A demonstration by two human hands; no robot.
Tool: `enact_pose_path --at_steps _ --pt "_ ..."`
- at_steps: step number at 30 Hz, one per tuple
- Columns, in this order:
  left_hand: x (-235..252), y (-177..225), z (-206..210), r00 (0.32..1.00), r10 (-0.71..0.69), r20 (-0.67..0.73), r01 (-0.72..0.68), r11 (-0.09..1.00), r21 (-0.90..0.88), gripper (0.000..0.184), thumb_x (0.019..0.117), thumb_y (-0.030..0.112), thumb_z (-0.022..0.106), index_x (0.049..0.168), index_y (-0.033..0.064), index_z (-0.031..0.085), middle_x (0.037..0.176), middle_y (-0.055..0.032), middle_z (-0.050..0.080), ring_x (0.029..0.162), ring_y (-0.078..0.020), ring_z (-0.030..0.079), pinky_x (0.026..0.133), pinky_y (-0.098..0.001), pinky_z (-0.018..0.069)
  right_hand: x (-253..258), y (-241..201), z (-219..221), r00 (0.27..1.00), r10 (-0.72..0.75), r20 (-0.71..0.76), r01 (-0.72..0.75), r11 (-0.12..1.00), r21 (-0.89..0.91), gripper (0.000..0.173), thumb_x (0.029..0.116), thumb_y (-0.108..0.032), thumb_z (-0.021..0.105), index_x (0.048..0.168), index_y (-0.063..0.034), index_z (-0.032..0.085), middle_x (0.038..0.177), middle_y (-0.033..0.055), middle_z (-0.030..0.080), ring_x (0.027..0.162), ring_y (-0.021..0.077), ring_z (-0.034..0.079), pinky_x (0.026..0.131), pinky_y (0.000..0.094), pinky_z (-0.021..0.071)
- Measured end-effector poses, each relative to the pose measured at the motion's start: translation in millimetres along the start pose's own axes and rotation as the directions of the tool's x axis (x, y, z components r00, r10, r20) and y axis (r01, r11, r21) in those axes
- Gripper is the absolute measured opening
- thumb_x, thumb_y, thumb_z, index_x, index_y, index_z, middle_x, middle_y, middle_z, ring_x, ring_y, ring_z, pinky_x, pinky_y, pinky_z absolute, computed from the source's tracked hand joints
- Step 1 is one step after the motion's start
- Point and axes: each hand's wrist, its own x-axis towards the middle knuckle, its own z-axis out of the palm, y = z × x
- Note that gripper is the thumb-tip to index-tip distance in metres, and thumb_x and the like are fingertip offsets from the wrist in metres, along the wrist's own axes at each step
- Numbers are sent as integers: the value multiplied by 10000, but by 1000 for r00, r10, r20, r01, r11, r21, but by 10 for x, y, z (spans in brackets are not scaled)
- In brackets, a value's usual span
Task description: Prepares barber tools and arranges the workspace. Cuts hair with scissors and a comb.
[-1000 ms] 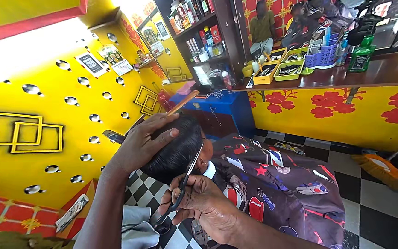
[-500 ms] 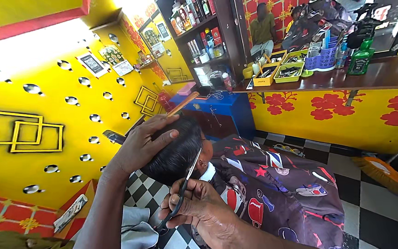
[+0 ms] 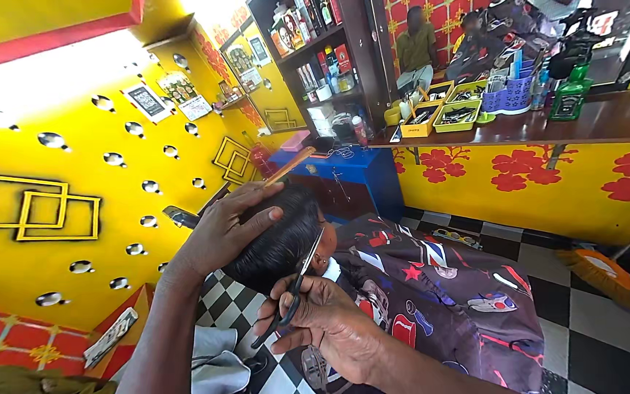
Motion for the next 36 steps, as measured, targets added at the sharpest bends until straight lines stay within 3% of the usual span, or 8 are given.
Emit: enact_pose_path --at_steps 16,21,25,28,36 --pt "6 -24 5 1000 5 3 -5 1000 5 671 961 719 423 1436 281 607 1420 28 597 1288 -138 572 1054 -499 479 29 -62 10 990 13 -138 -13 1000 -5 43 987 6 604 1019 -13 624 958 115 726 842 174 740 723 288 625" --pt "18 -32 4 1000 3 8 -3 1000 -2 668 961 717 431 1438 282 605 1431 27 590 1298 -138 567 1062 -493 475 -1 -33 26 987 -13 -158 21 999 48 60 988 12 602 1042 -6 621 971 133 730 863 201 745 773 321 630" --pt "24 -33 0 1000 23 12 -23 1000 -14 662 970 703 431 1436 266 608 1418 32 600 1301 -126 562 1069 -465 476 -110 164 9 997 -78 -15 78 997 -6 117 988 -5 594 1102 -29 580 1049 104 718 968 198 727 873 344 607" --pt "29 -45 2 999 39 19 -39 999 -16 656 978 689 432 1435 253 608 1424 27 597 1312 -120 555 1079 -449 472 -147 298 4 995 -99 26 100 995 -19 159 942 52 646 1065 -36 598 1004 86 733 927 187 737 846 335 614" --pt "36 -34 1 1000 25 12 -25 999 -26 653 975 685 443 1422 243 620 1412 31 599 1306 -116 555 1091 -430 466 -43 386 -8 974 -111 199 111 994 12 192 947 22 664 1110 -27 573 1078 109 723 1008 202 722 937 349 577"
